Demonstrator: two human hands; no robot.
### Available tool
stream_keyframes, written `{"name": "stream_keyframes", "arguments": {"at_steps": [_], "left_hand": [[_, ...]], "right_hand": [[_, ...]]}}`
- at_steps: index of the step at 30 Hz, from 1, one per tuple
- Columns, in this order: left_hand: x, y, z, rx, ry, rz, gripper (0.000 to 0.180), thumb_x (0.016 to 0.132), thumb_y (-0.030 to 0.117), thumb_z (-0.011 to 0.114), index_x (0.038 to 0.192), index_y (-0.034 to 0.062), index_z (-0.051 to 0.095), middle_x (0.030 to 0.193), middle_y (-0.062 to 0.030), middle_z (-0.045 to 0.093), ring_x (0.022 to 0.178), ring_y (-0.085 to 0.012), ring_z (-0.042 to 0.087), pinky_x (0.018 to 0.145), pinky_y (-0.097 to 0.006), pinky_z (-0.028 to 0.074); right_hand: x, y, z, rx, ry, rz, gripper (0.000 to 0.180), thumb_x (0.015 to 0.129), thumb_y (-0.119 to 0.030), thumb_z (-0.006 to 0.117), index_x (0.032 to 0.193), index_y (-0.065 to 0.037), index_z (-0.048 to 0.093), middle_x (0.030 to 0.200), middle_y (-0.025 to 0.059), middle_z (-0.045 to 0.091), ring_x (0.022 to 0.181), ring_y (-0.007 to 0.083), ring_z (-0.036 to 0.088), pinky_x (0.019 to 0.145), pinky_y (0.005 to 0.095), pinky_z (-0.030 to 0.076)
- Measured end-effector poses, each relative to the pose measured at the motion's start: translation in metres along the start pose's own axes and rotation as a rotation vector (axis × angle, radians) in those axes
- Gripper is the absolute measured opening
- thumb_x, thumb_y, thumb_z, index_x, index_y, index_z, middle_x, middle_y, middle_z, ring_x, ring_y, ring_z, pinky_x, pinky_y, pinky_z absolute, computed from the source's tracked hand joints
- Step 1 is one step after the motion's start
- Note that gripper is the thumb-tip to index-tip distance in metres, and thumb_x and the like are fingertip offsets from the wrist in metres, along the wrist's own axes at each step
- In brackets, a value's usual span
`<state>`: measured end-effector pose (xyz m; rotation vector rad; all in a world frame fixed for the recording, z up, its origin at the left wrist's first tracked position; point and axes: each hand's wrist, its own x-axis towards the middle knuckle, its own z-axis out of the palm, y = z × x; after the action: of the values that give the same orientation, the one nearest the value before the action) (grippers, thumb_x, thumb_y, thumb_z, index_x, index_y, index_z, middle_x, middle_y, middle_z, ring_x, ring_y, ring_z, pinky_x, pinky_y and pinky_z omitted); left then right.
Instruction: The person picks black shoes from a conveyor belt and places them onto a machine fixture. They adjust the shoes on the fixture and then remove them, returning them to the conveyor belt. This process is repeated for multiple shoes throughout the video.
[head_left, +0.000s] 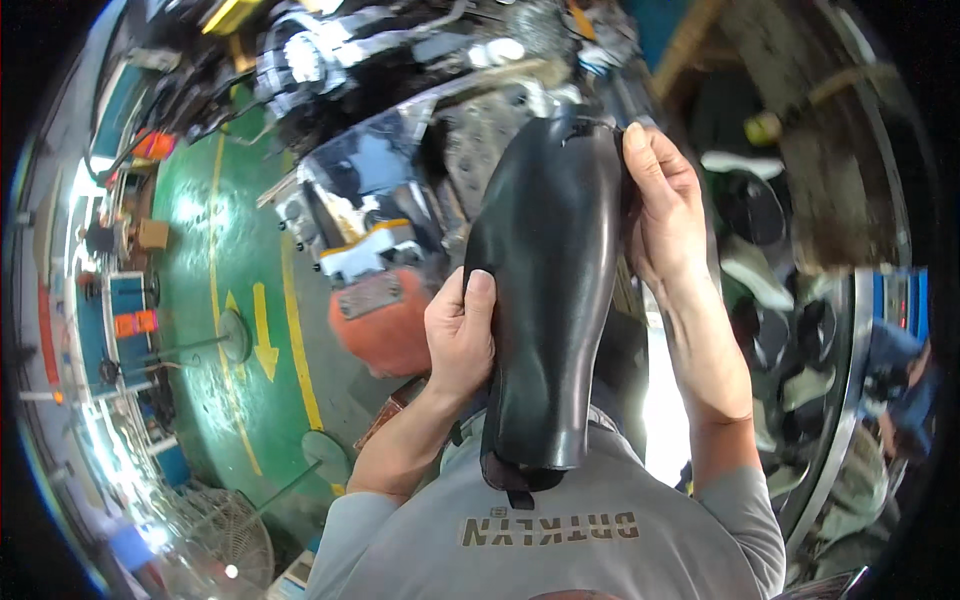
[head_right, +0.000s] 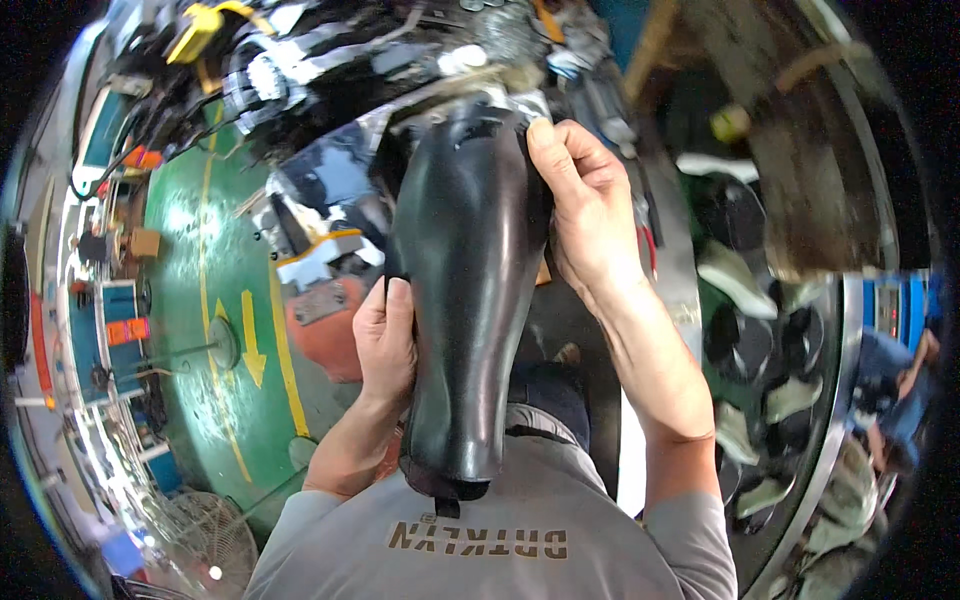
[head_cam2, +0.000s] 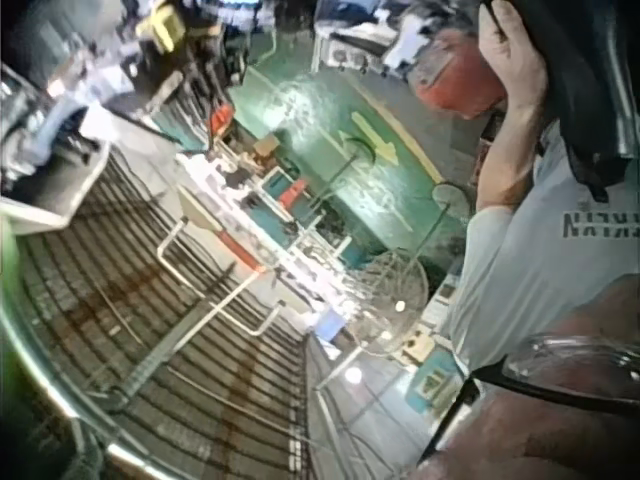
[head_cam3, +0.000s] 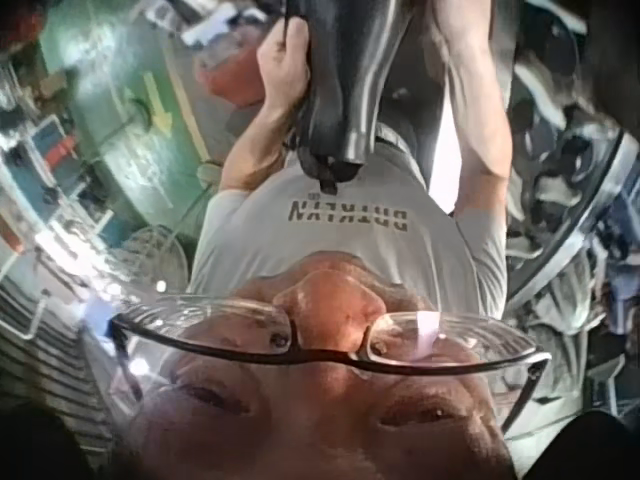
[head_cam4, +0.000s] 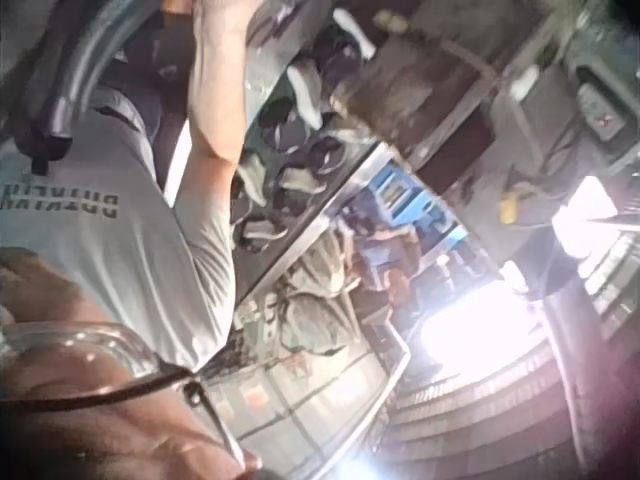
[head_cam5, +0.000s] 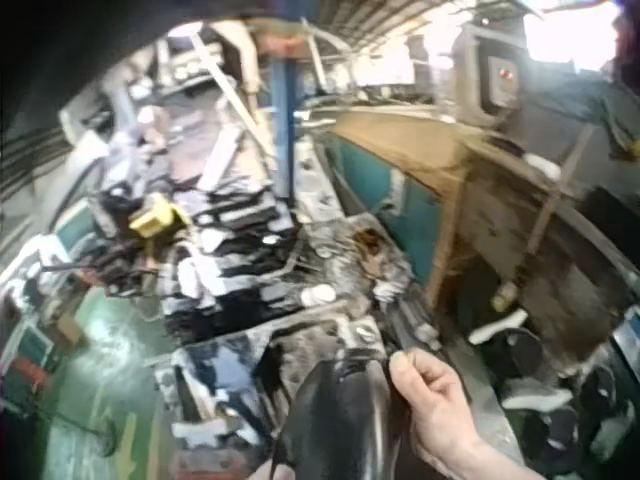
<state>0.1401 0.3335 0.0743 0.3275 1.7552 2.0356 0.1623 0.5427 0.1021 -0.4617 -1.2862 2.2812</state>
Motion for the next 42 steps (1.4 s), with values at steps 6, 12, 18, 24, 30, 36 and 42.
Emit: {"name": "stream_keyframes", "arguments": {"at_steps": [6,12,18,24,30,36,42], "left_hand": [[0.056,0.039,-0.1,-0.008,0.176,0.021,0.026,0.103,0.021,0.047,0.096,0.0008,0.062,0.079,0.0024,0.058,0.07,-0.004,0.046,0.062,-0.023,0.04],[0.118,0.056,-0.162,0.364,0.308,0.196,0.031,0.103,0.023,0.045,0.096,-0.002,0.062,0.078,-0.0024,0.06,0.068,-0.0096,0.05,0.063,-0.027,0.043],[0.202,0.065,-0.203,0.298,0.318,0.253,0.035,0.104,0.026,0.045,0.091,-0.0019,0.062,0.077,-0.0033,0.06,0.07,-0.0095,0.051,0.064,-0.027,0.044],[0.258,0.044,-0.213,0.276,0.401,0.23,0.035,0.103,0.031,0.047,0.09,0.0015,0.061,0.076,-0.0006,0.056,0.069,-0.0089,0.047,0.064,-0.027,0.042],[0.265,0.054,-0.206,-0.029,0.357,0.049,0.036,0.103,0.033,0.046,0.106,0.0017,0.063,0.09,-0.0033,0.062,0.08,-0.0102,0.053,0.072,-0.027,0.045],[0.256,0.086,-0.185,0.067,0.519,-0.016,0.05,0.101,0.035,0.043,0.134,-0.003,0.047,0.126,-0.0177,0.057,0.113,-0.0242,0.055,0.099,-0.031,0.042],[0.256,0.12,-0.193,-0.087,0.262,-0.133,0.041,0.104,0.028,0.037,0.124,-0.0036,0.054,0.121,-0.0146,0.061,0.111,-0.0211,0.057,0.099,-0.032,0.043]], "right_hand": [[0.048,0.047,0.076,-0.115,-0.31,0.325,0.028,0.096,-0.03,0.061,0.096,-0.003,0.065,0.082,0.0006,0.063,0.072,0.0083,0.06,0.066,0.024,0.052],[0.09,0.085,0.138,-0.192,-0.55,0.521,0.039,0.097,-0.036,0.058,0.093,0.0,0.069,0.082,0.0067,0.069,0.073,0.0121,0.065,0.068,0.0281,0.055],[0.138,0.135,0.188,0.104,-0.27,0.35,0.015,0.096,-0.021,0.062,0.094,-0.007,0.061,0.077,-0.0035,0.055,0.07,0.0066,0.054,0.068,0.0217,0.048],[0.178,0.177,0.225,0.283,-0.074,0.182,0.011,0.099,-0.017,0.057,0.091,-0.011,0.053,0.083,-0.0033,0.052,0.076,0.0053,0.051,0.071,0.0235,0.047],[0.202,0.203,0.215,-0.051,-0.105,-0.054,0.015,0.1,-0.025,0.054,0.096,-0.01,0.052,0.087,-0.0042,0.05,0.081,0.0048,0.046,0.074,0.0218,0.041],[0.186,0.168,0.233,-0.019,-0.163,0.082,0.013,0.101,-0.023,0.051,0.101,-0.01,0.053,0.093,-0.0026,0.052,0.086,0.0063,0.049,0.08,0.0226,0.043],[0.183,0.144,0.235,0.403,-0.152,0.371,0.018,0.099,-0.022,0.053,0.107,-0.006,0.055,0.098,0.0056,0.06,0.085,0.0148,0.063,0.077,0.0351,0.057]]}}
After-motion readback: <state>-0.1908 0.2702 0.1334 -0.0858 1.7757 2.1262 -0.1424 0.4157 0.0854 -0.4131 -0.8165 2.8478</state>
